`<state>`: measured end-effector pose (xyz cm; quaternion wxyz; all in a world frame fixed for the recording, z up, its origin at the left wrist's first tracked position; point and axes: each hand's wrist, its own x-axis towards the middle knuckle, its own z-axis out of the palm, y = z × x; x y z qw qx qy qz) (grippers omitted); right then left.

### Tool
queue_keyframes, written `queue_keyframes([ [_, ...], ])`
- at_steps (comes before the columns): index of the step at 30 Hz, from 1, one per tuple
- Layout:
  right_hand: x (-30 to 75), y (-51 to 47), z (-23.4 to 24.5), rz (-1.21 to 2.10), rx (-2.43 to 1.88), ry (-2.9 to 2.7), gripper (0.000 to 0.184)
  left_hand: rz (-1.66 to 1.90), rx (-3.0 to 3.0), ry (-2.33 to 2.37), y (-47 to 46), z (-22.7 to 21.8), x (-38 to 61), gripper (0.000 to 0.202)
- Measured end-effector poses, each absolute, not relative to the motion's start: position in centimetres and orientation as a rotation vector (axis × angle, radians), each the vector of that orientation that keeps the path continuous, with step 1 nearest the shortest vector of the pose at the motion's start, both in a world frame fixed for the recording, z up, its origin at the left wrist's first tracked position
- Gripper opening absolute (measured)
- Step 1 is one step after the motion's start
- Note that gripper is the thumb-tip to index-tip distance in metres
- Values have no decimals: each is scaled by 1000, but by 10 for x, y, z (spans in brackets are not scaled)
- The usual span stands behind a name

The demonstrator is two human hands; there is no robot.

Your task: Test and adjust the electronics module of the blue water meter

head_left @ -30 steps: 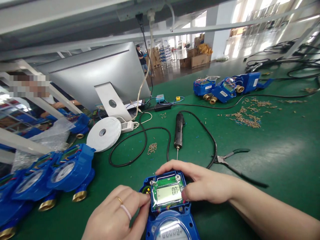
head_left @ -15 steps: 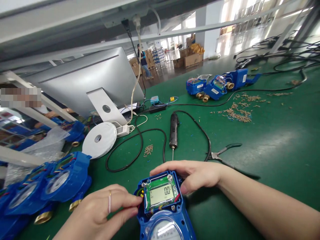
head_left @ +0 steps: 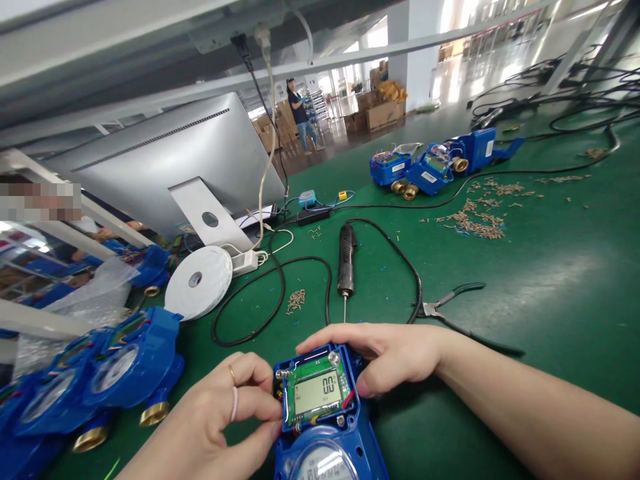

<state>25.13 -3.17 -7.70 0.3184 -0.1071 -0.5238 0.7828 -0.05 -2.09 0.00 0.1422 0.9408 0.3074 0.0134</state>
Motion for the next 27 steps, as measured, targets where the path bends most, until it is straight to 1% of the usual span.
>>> queue_keyframes([
  [3, 252, -32, -76, 2059, -290, -1396, 73, -4, 2769, 809, -23, 3, -5, 21],
  [5, 253, -33, -74, 2070, -299, -1398, 71, 6, 2825, 778, -25, 7, -11, 26],
  [8, 254, -33, -73, 2075, -312, -1399, 68, 167, 2875, 831, -25, 12, -21, 31],
  [11, 255, -33, -71, 2081, -334, -1391, 65, 344, 2787, 980, -27, 14, -26, 22],
  [14, 255, -34, -69, 2100, -362, -1392, 63, 388, 2643, 1050, -29, 9, -24, 15],
  [18, 254, -34, -69, 2127, -377, -1383, 62, 334, 2442, 1137, -33, 2, -17, 11],
  [22, 255, -35, -70, 2132, -382, -1376, 62, 198, 2262, 1256, -33, 7, -9, 9],
  [27, 255, -35, -70, 2140, -410, -1389, 61, -36, 2378, 1315, -32, 19, 5, 14],
])
